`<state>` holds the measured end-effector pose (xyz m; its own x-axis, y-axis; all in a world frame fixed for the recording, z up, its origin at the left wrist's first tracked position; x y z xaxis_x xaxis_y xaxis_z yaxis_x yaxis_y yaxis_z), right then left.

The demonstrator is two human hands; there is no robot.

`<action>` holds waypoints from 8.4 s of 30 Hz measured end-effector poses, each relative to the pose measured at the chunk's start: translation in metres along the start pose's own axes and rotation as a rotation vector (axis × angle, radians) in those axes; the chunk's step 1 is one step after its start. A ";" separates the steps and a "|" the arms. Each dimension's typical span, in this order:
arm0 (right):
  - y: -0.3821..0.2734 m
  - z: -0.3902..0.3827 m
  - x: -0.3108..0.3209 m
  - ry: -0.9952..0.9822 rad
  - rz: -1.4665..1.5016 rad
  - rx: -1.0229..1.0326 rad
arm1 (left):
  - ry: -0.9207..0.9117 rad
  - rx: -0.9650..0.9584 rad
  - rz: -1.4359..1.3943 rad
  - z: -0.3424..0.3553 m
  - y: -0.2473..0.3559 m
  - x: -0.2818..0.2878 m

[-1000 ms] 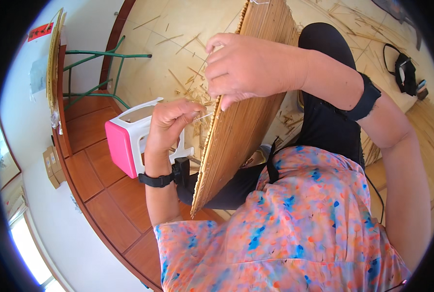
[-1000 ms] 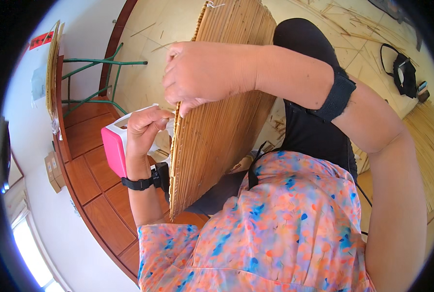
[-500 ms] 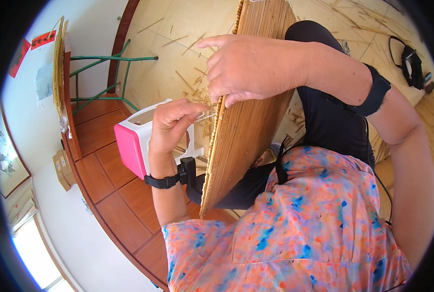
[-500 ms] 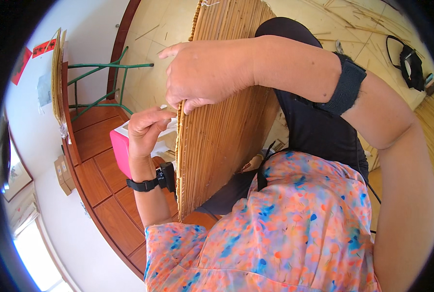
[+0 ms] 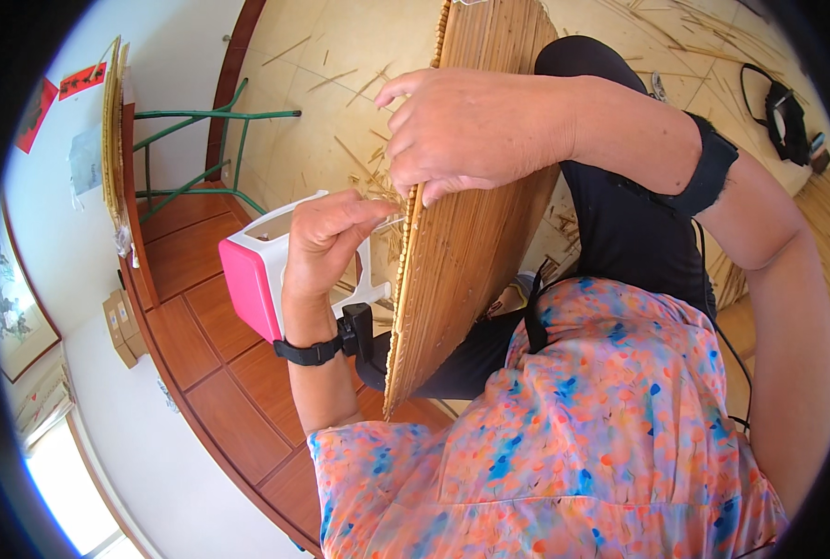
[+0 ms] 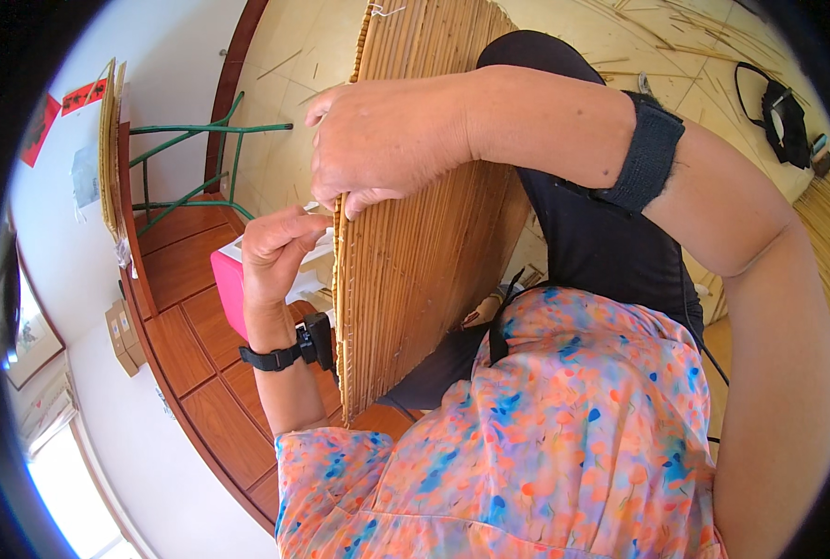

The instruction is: The person binds bamboo strips together using a needle and thread while sitting on the floor.

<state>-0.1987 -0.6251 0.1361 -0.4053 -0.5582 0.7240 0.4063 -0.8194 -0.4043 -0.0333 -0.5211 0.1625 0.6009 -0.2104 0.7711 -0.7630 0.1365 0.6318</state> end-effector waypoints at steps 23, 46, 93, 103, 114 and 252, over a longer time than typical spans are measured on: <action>-0.004 0.000 -0.001 0.017 -0.029 0.067 | 0.015 0.177 -0.032 -0.003 0.024 -0.017; -0.006 -0.003 0.002 0.002 0.036 -0.024 | 0.177 0.202 0.103 0.003 0.045 -0.032; 0.019 0.060 -0.026 0.047 -0.257 -0.216 | 0.625 -0.422 1.246 -0.036 0.018 -0.023; 0.027 0.062 -0.029 0.066 -0.270 -0.169 | 0.623 -0.434 1.168 -0.032 0.021 -0.015; 0.035 0.063 -0.029 0.083 -0.274 -0.188 | 0.661 -0.358 0.716 -0.040 0.038 -0.062; -0.079 0.033 -0.023 -0.154 0.050 -0.279 | 0.856 0.690 -0.888 -0.125 0.073 -0.141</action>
<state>-0.1944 -0.5435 0.1703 -0.2529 -0.5899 0.7669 0.1735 -0.8074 -0.5638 -0.1439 -0.3604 0.1094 0.7025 0.7034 0.1085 0.1288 -0.2755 0.9526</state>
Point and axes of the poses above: each hand's wrist, its own z-axis towards the middle knuckle, its own x-axis out of the back of the hand, y = z × x, the point moved 4 cm from there along z, towards the middle knuckle, and after that the axes turned 6 degrees about z, right-handed, at the moved point
